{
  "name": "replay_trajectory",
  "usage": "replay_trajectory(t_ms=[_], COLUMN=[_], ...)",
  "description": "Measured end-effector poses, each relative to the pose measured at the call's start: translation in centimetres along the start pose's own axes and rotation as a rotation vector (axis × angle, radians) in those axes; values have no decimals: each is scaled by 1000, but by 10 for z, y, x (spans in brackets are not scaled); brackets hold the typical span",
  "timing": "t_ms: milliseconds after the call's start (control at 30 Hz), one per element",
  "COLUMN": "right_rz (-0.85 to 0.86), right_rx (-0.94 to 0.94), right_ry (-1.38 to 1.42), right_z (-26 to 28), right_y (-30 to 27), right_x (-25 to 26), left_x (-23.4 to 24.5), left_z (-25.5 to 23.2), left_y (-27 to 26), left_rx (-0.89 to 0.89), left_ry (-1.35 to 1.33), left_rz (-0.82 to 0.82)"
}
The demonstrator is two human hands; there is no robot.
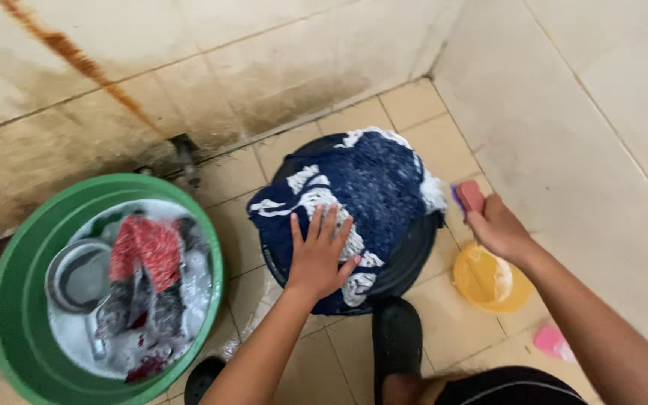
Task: The person scrubs a blue and white striped cloth with a pink bar of soap on a black bucket. The cloth is repeatedly rubbed and turned while soapy. A green basin with water and other items sits nearby.
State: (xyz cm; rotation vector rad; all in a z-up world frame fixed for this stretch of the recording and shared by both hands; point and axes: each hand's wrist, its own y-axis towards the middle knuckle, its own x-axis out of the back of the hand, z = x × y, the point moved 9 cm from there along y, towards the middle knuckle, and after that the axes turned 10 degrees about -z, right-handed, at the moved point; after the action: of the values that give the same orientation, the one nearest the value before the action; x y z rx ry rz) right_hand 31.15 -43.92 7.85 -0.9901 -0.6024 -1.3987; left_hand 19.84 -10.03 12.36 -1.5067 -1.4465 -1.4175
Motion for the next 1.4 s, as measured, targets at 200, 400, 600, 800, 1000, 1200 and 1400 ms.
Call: replay_trajectory(t_ms=[200,400,600,800,1000,1200,1400], right_rz=[92,-50,-79,-98,167,389,705], right_rx=[-214,-330,-258,-239,-318,-79,480], right_ry=[-343,-331,-308,-248,-264,29,380], right_z=[-155,-210,-210,-220,-205,-56,195], right_y=[-49,-49,-54,-54,-45,-56,-113], right_x=[-43,-103,-116,-121,-79,-9,-3], left_x=[-22,-52,-52,-45,-2,36,-8], left_z=[-66,-119,-122,-122,-61,50,73], left_y=[12,24,26,27,22,-33,-88], left_rx=[-92,-131,-182,-156,9,404,609], left_ry=[-137,-83,4,-142,-421,-205,-372], left_rz=[-41,85,114,86,-130,-416,-463])
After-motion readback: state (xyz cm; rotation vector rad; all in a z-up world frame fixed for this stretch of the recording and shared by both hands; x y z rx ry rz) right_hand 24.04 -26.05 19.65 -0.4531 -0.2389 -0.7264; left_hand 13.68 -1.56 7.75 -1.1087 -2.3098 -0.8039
